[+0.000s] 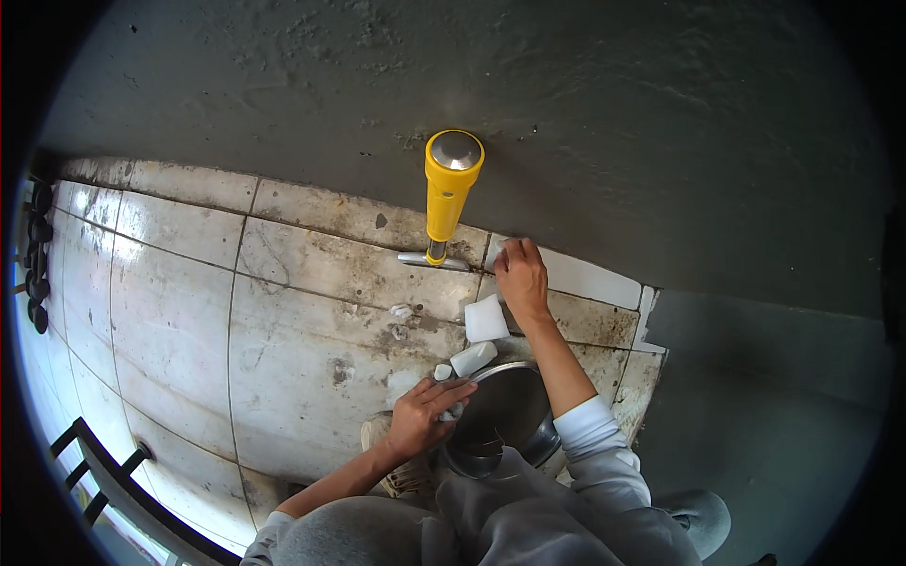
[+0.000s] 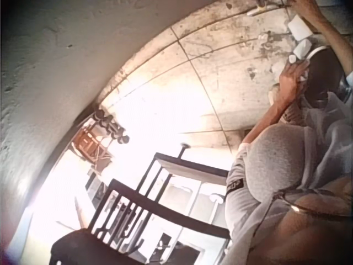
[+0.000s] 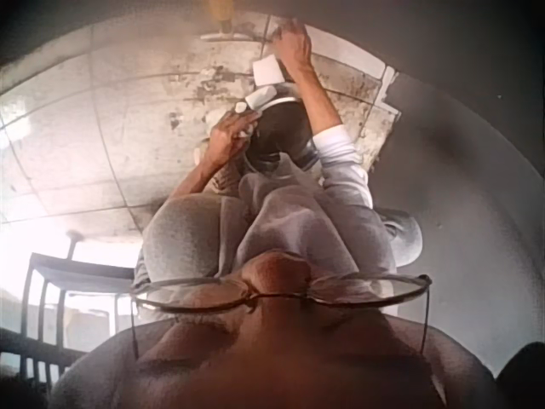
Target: The person cleans the grout lines between floor tiles by scraping with a small tool and wiping the area with a wet cloth from a bucket.
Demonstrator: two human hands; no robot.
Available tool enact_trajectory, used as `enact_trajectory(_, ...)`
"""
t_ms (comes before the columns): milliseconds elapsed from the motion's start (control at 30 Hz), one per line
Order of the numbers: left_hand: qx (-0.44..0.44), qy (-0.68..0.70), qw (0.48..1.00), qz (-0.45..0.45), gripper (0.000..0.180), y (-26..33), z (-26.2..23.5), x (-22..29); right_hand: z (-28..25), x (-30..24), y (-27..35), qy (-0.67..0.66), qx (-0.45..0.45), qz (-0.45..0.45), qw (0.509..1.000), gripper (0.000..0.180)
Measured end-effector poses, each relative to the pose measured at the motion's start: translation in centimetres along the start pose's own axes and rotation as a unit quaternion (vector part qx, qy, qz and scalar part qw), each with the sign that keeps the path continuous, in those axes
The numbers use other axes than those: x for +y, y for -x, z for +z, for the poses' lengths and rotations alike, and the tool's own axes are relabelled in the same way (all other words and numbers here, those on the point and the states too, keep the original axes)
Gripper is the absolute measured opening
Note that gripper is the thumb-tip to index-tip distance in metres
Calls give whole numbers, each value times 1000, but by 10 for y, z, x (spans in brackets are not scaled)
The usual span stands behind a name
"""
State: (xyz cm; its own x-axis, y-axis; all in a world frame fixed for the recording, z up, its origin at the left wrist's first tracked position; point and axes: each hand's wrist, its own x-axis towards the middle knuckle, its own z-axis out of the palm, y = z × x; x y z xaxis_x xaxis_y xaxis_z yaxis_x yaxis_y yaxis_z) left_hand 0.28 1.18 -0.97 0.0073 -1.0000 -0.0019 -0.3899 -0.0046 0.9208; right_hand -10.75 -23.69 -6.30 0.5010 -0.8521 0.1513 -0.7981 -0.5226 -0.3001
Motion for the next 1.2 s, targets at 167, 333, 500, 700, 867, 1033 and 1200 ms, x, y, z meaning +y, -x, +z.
enact_trajectory(167,55,-2,998,2,36,-8,-2,9,-3,-5,0,-68,-9,42,997,14)
enact_trajectory(333,4,3,1000,5,72,-1,-1,1,2,-3,-4,-61,12,22,998,12)
enact_trajectory(500,4,-1,1000,3,73,0,0,0,-2,-5,0,-33,-7,29,999,11)
enact_trajectory(700,28,2,1000,6,55,-2,-1,1,0,-7,-1,-50,19,16,998,17)
enact_trajectory(867,-7,8,1000,6,74,-1,-2,1,-3,-6,0,-51,14,82,995,16)
enact_trajectory(1033,50,-4,999,5,37,-7,-3,9,-1,-2,3,-127,6,95,987,13)
enact_trajectory(1200,-4,-3,1000,3,74,1,1,-2,6,-3,0,-107,31,66,992,10)
